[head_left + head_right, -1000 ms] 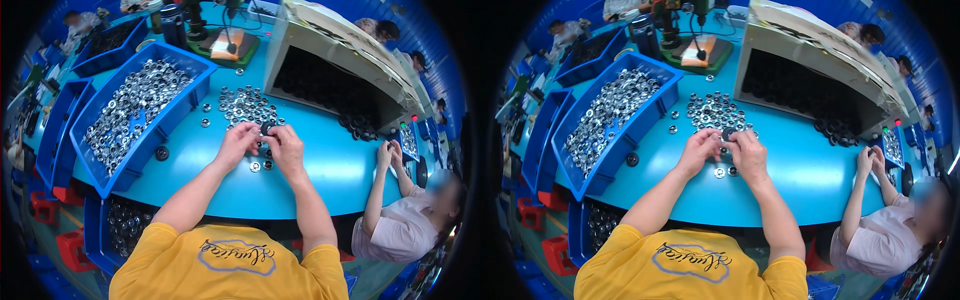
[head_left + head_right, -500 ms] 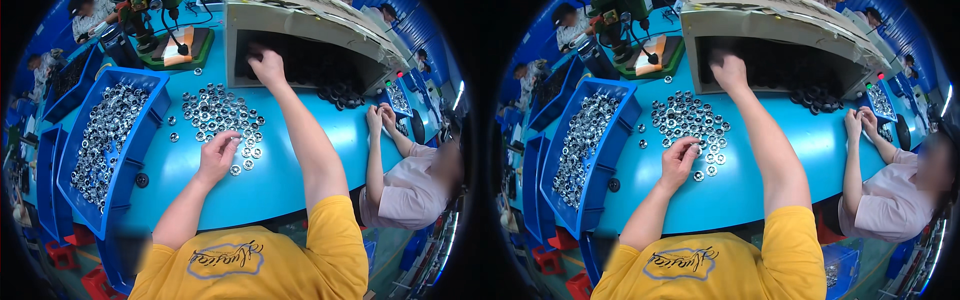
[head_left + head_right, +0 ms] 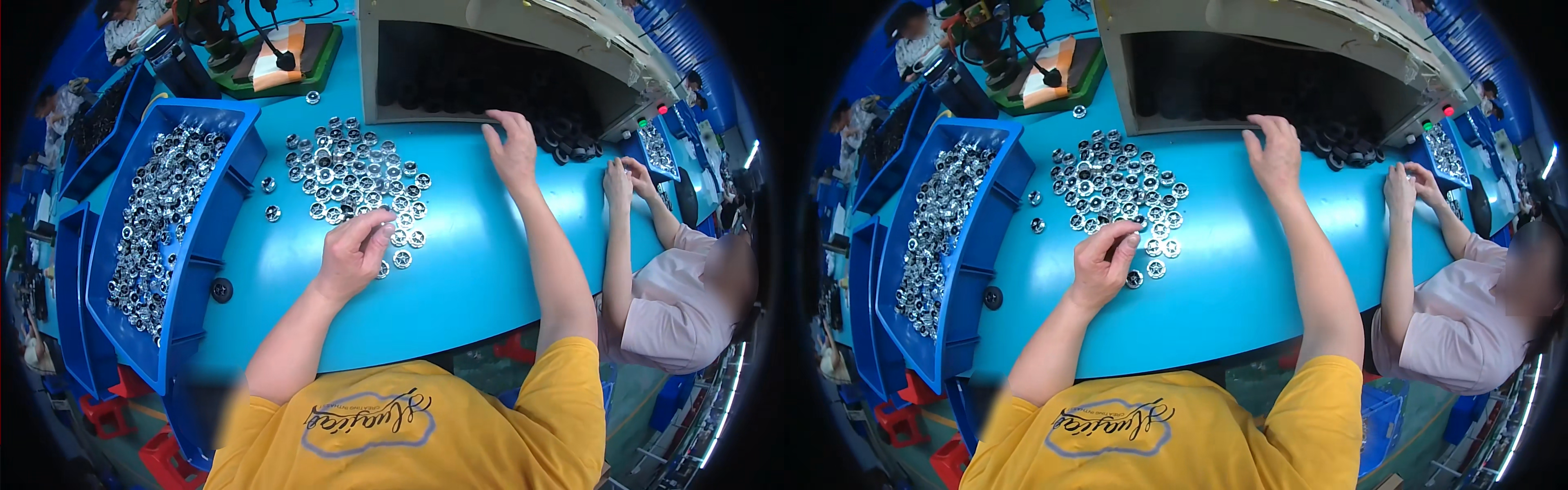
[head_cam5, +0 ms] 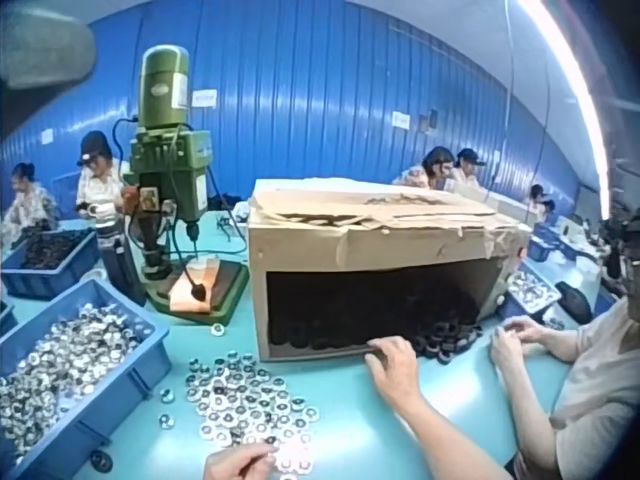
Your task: Assemble small metal rings into black plastic housings at a factory workbench.
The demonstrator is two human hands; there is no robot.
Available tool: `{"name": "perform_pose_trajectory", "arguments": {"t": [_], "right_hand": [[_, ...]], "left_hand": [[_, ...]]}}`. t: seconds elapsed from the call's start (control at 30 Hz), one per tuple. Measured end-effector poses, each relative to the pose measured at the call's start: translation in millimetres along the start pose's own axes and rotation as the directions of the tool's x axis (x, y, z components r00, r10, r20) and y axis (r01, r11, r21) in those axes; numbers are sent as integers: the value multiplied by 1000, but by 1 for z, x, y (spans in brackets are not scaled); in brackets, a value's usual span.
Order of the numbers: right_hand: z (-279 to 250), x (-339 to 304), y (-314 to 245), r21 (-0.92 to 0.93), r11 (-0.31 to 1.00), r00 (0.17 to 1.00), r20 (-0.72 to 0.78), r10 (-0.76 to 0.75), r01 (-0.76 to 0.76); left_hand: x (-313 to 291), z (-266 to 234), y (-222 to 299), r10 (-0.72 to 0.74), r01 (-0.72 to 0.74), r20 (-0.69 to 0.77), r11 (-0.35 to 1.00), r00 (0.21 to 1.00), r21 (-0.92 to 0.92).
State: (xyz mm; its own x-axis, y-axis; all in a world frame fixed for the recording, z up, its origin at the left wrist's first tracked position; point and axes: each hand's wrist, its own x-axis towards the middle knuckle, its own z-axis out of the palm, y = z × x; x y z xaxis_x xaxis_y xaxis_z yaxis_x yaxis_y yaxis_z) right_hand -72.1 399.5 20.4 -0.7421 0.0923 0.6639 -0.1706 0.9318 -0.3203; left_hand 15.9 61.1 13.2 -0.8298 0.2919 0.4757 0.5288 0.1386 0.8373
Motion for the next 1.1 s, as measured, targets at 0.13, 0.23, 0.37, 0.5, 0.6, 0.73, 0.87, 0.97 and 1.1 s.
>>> {"name": "perform_pose_trajectory", "arguments": {"t": [0.13, 0.23, 0.37, 0.5, 0.6, 0.73, 0.87, 0.97, 1.1], "right_hand": [[-17, -2, 23, -161, 980, 993, -46, 107, -114], [-32, -7, 51, -354, 914, 980, -86, 177, -196], [-45, -22, 97, -468, 773, 891, -77, 447, -428], [-39, -25, 127, -480, 716, 825, -29, 564, -507], [-38, -21, 143, -474, 773, 889, -44, 457, -421], [-47, -11, 186, -453, 863, 974, -84, 210, -225], [-43, 23, 214, -339, 871, 931, -210, 297, -355], [-44, 62, 225, -400, 706, 809, -224, 544, -585], [-49, 121, 256, -287, 512, 577, -225, 785, -809]], "left_hand": [[0, 0, -1, 16, -17, 16, 999, 1000, 36], [3, 3, -3, 56, -54, -26, 997, 998, 63], [2, 5, -4, 83, -80, -16, 991, 996, 104], [0, 8, -8, 24, -27, 22, 993, 999, 118], [-3, 5, -9, -55, 44, 77, 989, 996, 143], [-5, 5, -16, -46, 30, 95, 985, 994, 169], [-5, 6, -14, -76, 60, 85, 982, 993, 178], [-2, 11, -13, -92, 78, 70, 980, 993, 185], [0, 9, -15, -85, 62, 99, 975, 991, 212]]}}
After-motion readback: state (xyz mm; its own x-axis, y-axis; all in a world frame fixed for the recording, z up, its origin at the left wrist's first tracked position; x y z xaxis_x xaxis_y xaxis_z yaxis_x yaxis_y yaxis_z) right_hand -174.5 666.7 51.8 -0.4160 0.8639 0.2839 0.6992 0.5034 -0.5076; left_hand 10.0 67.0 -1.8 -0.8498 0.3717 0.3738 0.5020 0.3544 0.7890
